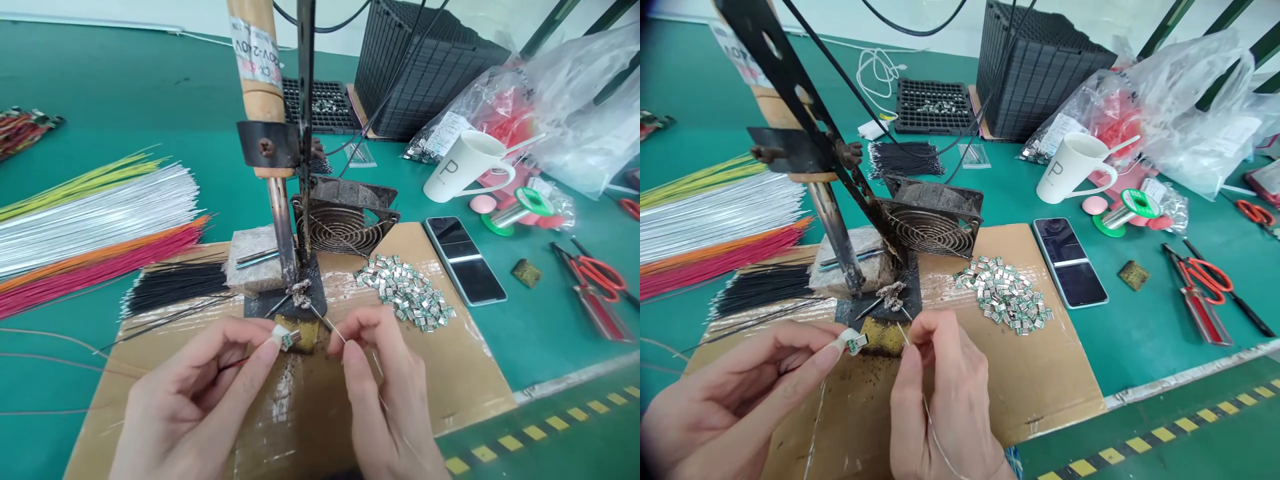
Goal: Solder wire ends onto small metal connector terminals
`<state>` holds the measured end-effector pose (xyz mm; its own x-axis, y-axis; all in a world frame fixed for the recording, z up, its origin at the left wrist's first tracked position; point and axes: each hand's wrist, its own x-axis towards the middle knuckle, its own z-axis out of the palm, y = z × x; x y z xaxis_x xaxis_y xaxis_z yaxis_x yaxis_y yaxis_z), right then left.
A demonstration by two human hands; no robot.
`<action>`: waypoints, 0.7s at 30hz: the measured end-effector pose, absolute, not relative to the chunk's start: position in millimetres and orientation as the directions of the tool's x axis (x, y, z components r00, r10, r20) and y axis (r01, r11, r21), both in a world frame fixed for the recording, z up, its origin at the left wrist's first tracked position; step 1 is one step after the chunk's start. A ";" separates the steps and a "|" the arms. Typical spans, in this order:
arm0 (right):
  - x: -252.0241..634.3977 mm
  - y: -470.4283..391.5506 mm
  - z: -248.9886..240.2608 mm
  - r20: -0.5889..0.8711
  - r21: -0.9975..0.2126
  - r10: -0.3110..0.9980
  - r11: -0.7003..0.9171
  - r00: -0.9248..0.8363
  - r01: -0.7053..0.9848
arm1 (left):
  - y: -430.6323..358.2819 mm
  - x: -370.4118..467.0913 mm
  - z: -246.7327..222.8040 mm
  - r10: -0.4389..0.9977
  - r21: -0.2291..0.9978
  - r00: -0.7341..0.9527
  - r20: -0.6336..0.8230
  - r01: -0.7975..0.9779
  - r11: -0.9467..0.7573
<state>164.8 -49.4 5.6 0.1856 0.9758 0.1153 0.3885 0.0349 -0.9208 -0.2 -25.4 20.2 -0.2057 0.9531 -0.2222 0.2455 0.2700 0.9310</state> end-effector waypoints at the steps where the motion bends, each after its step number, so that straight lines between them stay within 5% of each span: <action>1: 163.4 -48.5 7.4 0.131 -0.924 0.972 0.049 0.194 0.378 | -24.4 -1.9 18.2 0.959 0.931 -0.187 -0.213 0.260 0.257; 6: 153.6 -40.5 9.5 0.218 -0.958 0.937 0.153 0.272 0.241 | -17.9 -8.4 10.2 0.978 0.940 -0.099 -0.185 0.271 0.206; 21: 144.6 -24.5 8.1 0.153 -0.986 0.936 0.124 0.317 0.108 | -4.0 -9.4 2.1 0.994 0.941 -0.092 -0.059 0.327 0.086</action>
<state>144.6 -24.5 8.1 0.3167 0.9362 0.1527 0.1082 0.1243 -0.9863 -9.4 -4.0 2.1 -0.0921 0.9940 -0.0592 0.3269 0.0863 0.9411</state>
